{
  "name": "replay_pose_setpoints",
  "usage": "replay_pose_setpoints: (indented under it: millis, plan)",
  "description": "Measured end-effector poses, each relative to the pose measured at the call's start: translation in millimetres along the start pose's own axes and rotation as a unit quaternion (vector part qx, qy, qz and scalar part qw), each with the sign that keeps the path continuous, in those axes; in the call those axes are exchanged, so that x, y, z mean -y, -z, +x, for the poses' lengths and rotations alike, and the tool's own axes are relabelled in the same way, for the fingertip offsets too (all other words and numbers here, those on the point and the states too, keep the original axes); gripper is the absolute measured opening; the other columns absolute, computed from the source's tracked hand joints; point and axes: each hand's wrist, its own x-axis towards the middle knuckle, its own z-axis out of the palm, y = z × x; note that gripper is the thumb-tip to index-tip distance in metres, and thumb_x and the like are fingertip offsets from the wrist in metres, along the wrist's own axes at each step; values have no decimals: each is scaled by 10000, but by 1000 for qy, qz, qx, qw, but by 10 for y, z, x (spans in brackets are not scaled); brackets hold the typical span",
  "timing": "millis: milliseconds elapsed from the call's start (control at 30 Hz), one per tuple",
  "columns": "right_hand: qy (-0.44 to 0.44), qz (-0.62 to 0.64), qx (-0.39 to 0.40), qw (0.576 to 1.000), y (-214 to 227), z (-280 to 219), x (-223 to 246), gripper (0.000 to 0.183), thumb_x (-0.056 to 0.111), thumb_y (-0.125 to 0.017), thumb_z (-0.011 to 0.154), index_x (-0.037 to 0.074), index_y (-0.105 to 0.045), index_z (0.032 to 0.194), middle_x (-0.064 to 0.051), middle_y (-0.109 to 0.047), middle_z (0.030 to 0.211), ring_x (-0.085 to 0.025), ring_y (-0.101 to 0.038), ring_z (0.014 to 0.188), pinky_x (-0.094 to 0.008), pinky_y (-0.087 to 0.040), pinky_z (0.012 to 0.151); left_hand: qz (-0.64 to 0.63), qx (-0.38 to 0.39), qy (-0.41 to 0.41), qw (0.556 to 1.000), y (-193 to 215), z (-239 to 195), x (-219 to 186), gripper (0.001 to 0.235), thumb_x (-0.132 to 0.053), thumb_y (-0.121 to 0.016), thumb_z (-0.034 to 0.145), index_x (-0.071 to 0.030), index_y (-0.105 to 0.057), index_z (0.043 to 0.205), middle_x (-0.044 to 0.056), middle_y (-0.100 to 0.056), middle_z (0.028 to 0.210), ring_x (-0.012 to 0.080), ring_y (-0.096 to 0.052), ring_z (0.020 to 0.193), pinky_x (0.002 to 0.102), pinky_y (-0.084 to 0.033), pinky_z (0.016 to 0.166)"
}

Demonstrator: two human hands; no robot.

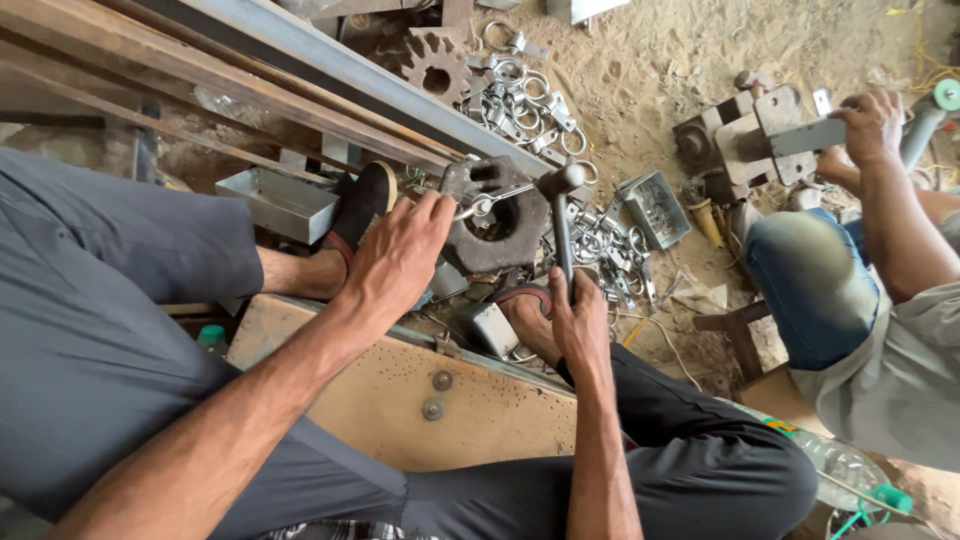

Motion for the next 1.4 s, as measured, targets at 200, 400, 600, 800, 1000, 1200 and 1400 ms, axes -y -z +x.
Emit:
replay_pose_setpoints:
  millis: [200,400,600,800,1000,1200,1400]
  plan:
    - [-100,124,37,987,-75,-77,159,405,422,-521,1030,40,-658,1019,15,-465,574,-98,-432,425,-301,-360,375,13,-6,17,1000,-22,-5,47,185,36,-551,937,18,-597,1114,159,-682,963,280,-618,879,479,-528,786]
    - [-117,121,29,985,-91,-64,197,474,448,-478,1057,11,-656,1012,24,-424,549,-94,-412,417,-290,-349,365,-15,79,-11,997,-268,-105,68,94,-8,-568,959,-20,-628,1031,140,-673,918,251,-596,801,435,-527,709]
    - [-133,220,41,966,-117,-63,137,498,478,-399,1078,29,-574,949,37,-402,547,-83,-365,399,-273,-303,346,-19,130,-20,991,-401,-215,77,121,29,-574,957,-8,-604,1067,146,-610,947,240,-656,625,364,-533,515]
    - [-70,230,22,971,-155,-66,142,479,453,-406,1080,35,-588,934,40,-415,527,-75,-374,383,-269,-303,328,14,104,-36,994,-352,-213,64,141,-35,-596,925,-25,-590,1066,140,-614,894,261,-670,570,400,-521,483]
    - [19,170,-1,985,-148,-62,143,484,435,-417,1089,31,-622,917,37,-439,518,-73,-390,400,-276,-302,357,-43,53,-23,997,-513,-246,23,179,-204,-589,1032,-37,-589,967,140,-630,783,287,-674,598,429,-523,502]
    - [100,70,-54,991,-169,-55,127,532,472,-442,1091,32,-674,902,35,-466,560,-85,-407,485,-309,-314,443,-72,102,8,992,-565,-208,17,209,-218,-547,1060,-27,-584,982,144,-630,752,271,-678,599,418,-523,475]
    - [146,-11,-104,984,-93,-118,295,509,450,-431,1093,49,-690,914,-19,-496,546,-121,-386,448,-362,-295,443,-53,96,-6,994,-639,-206,33,197,-183,-520,1069,-19,-587,983,127,-622,732,245,-636,575,406,-497,473]
